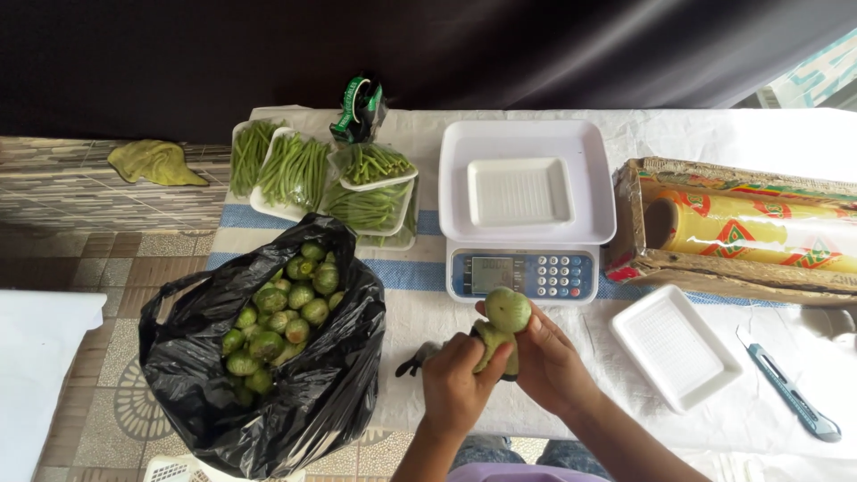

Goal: A person is sorting and preparing small green vegetables by inspecting them, trimming them with a knife, and weighing them on a scale for packaging.

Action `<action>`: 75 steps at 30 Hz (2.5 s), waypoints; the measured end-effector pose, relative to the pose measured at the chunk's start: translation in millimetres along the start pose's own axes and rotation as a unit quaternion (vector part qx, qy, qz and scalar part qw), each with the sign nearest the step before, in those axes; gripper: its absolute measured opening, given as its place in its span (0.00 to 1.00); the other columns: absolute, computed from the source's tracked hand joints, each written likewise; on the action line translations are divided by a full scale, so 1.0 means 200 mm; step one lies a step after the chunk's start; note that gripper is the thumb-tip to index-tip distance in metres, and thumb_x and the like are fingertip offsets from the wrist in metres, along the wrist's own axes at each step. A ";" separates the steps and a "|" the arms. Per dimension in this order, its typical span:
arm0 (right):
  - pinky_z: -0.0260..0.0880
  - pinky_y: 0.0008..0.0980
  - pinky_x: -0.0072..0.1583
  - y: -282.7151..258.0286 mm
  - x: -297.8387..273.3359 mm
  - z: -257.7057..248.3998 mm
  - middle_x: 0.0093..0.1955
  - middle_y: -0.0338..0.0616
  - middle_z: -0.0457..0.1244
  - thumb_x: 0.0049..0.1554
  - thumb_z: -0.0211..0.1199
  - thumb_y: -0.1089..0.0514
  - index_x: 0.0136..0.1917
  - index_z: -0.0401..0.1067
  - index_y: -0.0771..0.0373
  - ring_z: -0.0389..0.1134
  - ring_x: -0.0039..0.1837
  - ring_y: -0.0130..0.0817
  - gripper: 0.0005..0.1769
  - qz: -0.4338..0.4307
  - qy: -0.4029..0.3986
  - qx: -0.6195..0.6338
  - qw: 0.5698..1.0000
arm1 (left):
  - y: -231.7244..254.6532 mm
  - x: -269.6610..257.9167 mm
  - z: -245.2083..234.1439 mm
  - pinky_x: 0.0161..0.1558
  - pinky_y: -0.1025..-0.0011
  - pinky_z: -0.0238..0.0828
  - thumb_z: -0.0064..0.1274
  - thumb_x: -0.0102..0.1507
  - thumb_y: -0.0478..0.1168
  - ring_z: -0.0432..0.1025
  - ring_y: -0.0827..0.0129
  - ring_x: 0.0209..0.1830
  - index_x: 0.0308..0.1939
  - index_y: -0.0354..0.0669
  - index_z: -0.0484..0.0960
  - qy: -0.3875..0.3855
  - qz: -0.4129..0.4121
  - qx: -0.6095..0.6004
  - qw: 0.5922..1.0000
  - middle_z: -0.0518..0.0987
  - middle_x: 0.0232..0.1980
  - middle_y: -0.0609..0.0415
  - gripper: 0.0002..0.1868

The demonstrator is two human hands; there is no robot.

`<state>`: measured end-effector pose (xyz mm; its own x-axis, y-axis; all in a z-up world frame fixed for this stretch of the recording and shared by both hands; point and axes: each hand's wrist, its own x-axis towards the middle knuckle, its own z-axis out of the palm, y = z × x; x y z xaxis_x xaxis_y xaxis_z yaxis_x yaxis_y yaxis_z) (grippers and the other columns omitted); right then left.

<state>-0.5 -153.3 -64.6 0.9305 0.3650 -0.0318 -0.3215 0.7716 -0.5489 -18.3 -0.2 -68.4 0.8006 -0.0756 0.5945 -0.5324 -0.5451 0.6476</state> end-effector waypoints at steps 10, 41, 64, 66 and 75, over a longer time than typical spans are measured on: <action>0.67 0.39 0.62 -0.04 -0.01 0.01 0.61 0.52 0.63 0.61 0.66 0.64 0.80 0.57 0.55 0.64 0.60 0.42 0.37 -0.057 -0.043 -0.039 0.997 | 0.15 0.11 -0.10 0.35 0.77 0.71 0.47 0.70 0.42 0.73 0.71 0.37 0.41 0.38 0.79 0.115 -0.181 -0.225 0.951 0.77 0.42 0.52 0.12; 0.77 0.41 0.60 -0.15 -0.06 -0.09 0.70 0.56 0.60 0.54 0.68 0.75 0.71 0.64 0.62 0.64 0.70 0.46 0.34 -0.202 -0.030 -0.243 0.948 | 0.01 -0.03 0.13 0.52 0.59 0.73 0.50 0.67 0.43 0.77 0.56 0.51 0.58 0.40 0.79 -0.233 -0.182 -0.066 0.953 0.83 0.54 0.48 0.17; 0.79 0.37 0.44 0.06 -0.19 -0.76 0.41 0.43 0.72 0.54 0.68 0.56 0.43 0.80 0.63 0.75 0.44 0.40 0.08 0.081 0.265 -0.523 0.806 | -0.14 -0.02 0.14 0.42 0.72 0.83 0.51 0.61 0.28 0.82 0.49 0.44 0.73 0.42 0.67 -0.080 -0.468 -0.641 0.603 0.77 0.64 0.32 0.34; 0.63 0.43 0.69 -0.04 -0.17 -0.52 0.65 0.48 0.64 0.56 0.65 0.62 0.47 0.81 0.64 0.63 0.69 0.39 0.07 -0.129 0.146 -0.420 0.886 | -0.10 0.00 0.14 0.54 0.60 0.80 0.64 0.57 0.38 0.82 0.55 0.46 0.66 0.40 0.73 -0.099 -0.415 -0.500 0.753 0.83 0.55 0.42 0.33; 0.68 0.38 0.65 0.04 -0.08 -0.28 0.58 0.47 0.67 0.59 0.64 0.57 0.52 0.80 0.61 0.69 0.62 0.39 0.10 -0.228 0.108 -0.492 0.833 | -0.06 -0.07 0.24 0.44 0.71 0.83 0.68 0.53 0.31 0.81 0.66 0.44 0.55 0.43 0.74 -0.088 -0.405 -0.414 0.810 0.86 0.46 0.47 0.28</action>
<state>-7.0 -182.5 -115.3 0.9606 -0.0325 0.2759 0.2748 -0.0349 -0.9609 -9.8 -32.2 -107.5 0.9676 -0.1303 -0.2164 0.2444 0.2671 0.9321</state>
